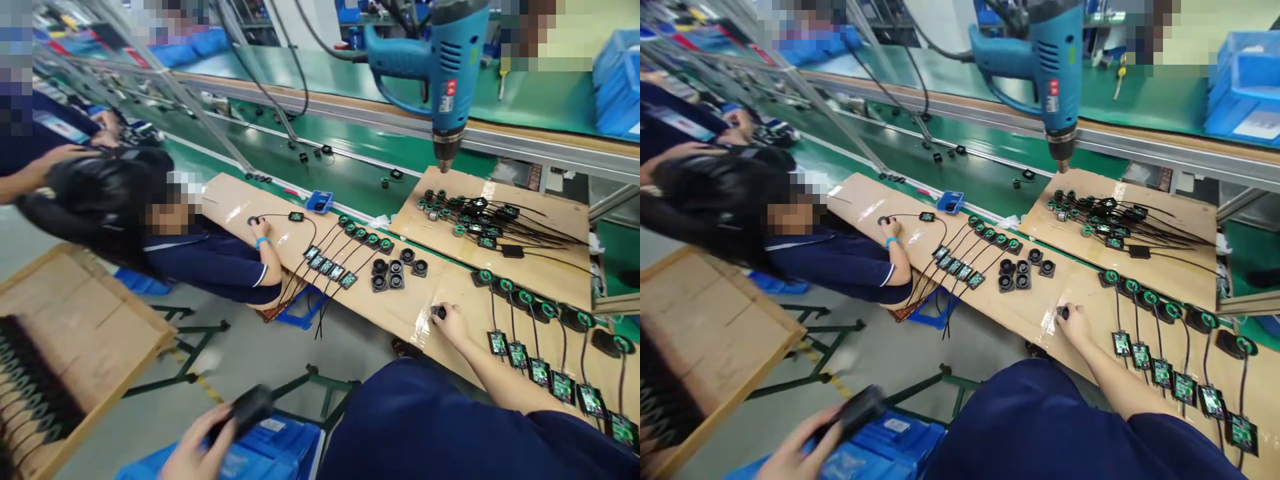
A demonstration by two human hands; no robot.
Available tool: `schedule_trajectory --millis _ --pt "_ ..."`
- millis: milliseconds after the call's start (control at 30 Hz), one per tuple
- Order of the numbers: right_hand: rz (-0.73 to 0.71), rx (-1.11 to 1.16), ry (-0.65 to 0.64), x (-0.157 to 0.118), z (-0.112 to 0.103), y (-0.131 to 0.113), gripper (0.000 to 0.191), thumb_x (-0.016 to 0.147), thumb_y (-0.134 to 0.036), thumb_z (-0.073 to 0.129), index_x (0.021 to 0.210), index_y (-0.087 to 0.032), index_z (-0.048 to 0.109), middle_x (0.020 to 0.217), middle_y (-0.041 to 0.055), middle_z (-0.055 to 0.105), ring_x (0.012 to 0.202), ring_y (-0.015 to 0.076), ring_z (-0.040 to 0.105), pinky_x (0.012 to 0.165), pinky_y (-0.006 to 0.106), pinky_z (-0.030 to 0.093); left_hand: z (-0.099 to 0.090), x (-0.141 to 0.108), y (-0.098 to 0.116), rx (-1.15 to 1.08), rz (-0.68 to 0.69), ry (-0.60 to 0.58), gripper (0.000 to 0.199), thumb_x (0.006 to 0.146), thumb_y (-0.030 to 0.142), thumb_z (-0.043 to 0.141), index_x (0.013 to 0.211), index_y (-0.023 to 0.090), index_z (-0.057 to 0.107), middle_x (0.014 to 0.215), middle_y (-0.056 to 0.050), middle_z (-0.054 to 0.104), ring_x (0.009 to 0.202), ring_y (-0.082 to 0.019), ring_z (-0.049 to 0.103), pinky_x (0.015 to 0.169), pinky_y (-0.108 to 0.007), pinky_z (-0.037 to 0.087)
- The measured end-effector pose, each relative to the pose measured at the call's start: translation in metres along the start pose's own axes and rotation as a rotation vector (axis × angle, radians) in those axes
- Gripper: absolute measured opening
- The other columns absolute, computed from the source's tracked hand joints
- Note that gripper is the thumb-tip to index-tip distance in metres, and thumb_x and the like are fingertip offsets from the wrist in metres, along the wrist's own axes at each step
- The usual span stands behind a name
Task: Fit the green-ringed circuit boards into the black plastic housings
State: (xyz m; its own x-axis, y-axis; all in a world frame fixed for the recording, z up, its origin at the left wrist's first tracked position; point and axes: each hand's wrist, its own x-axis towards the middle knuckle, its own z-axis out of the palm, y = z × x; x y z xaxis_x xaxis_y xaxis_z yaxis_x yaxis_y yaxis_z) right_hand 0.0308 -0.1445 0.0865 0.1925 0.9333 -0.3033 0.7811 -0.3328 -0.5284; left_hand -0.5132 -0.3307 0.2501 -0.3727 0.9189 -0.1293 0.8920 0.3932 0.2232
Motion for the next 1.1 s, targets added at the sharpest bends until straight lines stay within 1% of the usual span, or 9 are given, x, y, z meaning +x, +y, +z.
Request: schedule_trajectory --millis 100,233,333,433,500,600,767,967,1100 --pt "-0.067 0.085 0.039 0.035 0.011 -0.01 0.047 0.082 -0.031 0.068 0.126 -0.013 0.064 0.12 0.0175 0.059 0.106 0.028 0.063 0.097 0.039 0.048 0.063 0.059 0.128 -0.159 0.228 -0.23 0.025 0.086 0.04 0.047 0.09 0.025 0.066 0.115 -0.008 0.071 0.112 -0.027 0.064 0.103 -0.043 0.052" --pt "-0.213 0.211 0.087 0.075 0.007 -0.025 0.054 0.084 -0.031 0.065 0.135 -0.014 0.057 0.136 0.0169 0.056 0.126 0.029 0.054 0.109 0.042 0.044 0.154 0.106 0.291 -0.077 0.529 -0.47 0.022 0.086 0.016 0.049 0.094 0.02 0.069 0.108 -0.012 0.066 0.109 -0.026 0.059 0.101 -0.04 0.049" --pt "-0.266 0.264 0.099 0.071 -0.011 -0.012 0.051 0.088 -0.037 0.061 0.132 -0.012 0.059 0.132 0.0185 0.059 0.112 0.0275 0.061 0.103 0.045 0.049 0.198 0.122 0.363 -0.072 0.583 -0.493 0.021 0.086 0.012 0.052 0.095 0.017 0.07 0.11 -0.014 0.063 0.114 -0.029 0.056 0.103 -0.043 0.048" --pt "-0.291 0.294 0.069 0.042 -0.023 0.012 0.05 0.091 -0.047 0.058 0.127 -0.012 0.061 0.121 0.0171 0.064 0.093 0.024 0.065 0.092 0.044 0.055 0.219 0.126 0.39 -0.115 0.589 -0.469 0.025 0.09 0.012 0.05 0.106 0.016 0.069 0.128 -0.017 0.057 0.127 -0.031 0.049 0.108 -0.046 0.045" --pt "-0.334 0.304 0.02 0.019 -0.022 0.025 0.05 0.092 -0.05 0.058 0.126 -0.014 0.062 0.121 0.0161 0.064 0.096 0.0247 0.065 0.089 0.044 0.056 0.221 0.122 0.389 -0.169 0.57 -0.429 0.033 0.091 0.016 0.055 0.124 0.017 0.063 0.147 -0.016 0.044 0.139 -0.031 0.039 0.115 -0.045 0.04" --pt "-0.409 0.299 -0.035 -0.006 -0.01 0.031 0.048 0.092 -0.052 0.058 0.123 -0.016 0.062 0.122 0.0168 0.064 0.106 0.0282 0.064 0.089 0.044 0.057 0.213 0.107 0.359 -0.342 0.537 -0.359 0.055 0.09 0.025 0.064 0.143 0.02 0.048 0.16 -0.014 0.03 0.149 -0.03 0.028 0.122 -0.047 0.032" --pt "-0.511 0.307 -0.311 -0.003 0.015 -0.003 0.041 0.093 -0.057 0.055 0.099 -0.017 0.063 0.088 0.0095 0.069 0.078 0.023 0.066 0.074 0.036 0.055 0.185 0.046 0.254 -0.685 0.16 -0.327 0.042 0.088 0.037 0.068 0.127 0.022 0.061 0.135 -0.012 0.06 0.126 -0.026 0.056 0.112 -0.042 0.044" --pt "-0.823 0.149 -0.651 0.018 0.058 -0.112 0.046 0.086 -0.065 0.058 0.083 -0.02 0.062 0.072 0.0049 0.066 0.067 0.0218 0.064 0.069 0.033 0.051 0.165 -0.103 0.127 -0.758 -0.491 -0.09 0.032 0.088 0.041 0.061 0.11 0.018 0.065 0.107 -0.009 0.072 0.1 -0.023 0.067 0.093 -0.035 0.053" --pt "-0.912 0.11 -0.806 -0.025 0.105 -0.199 0.051 0.08 -0.069 0.059 0.087 -0.019 0.064 0.076 0.007 0.07 0.072 0.0241 0.067 0.07 0.034 0.053 0.179 -0.233 0.078 -0.802 -0.948 0.015 0.032 0.087 0.045 0.059 0.098 0.017 0.067 0.093 -0.008 0.073 0.095 -0.025 0.069 0.086 -0.035 0.053"
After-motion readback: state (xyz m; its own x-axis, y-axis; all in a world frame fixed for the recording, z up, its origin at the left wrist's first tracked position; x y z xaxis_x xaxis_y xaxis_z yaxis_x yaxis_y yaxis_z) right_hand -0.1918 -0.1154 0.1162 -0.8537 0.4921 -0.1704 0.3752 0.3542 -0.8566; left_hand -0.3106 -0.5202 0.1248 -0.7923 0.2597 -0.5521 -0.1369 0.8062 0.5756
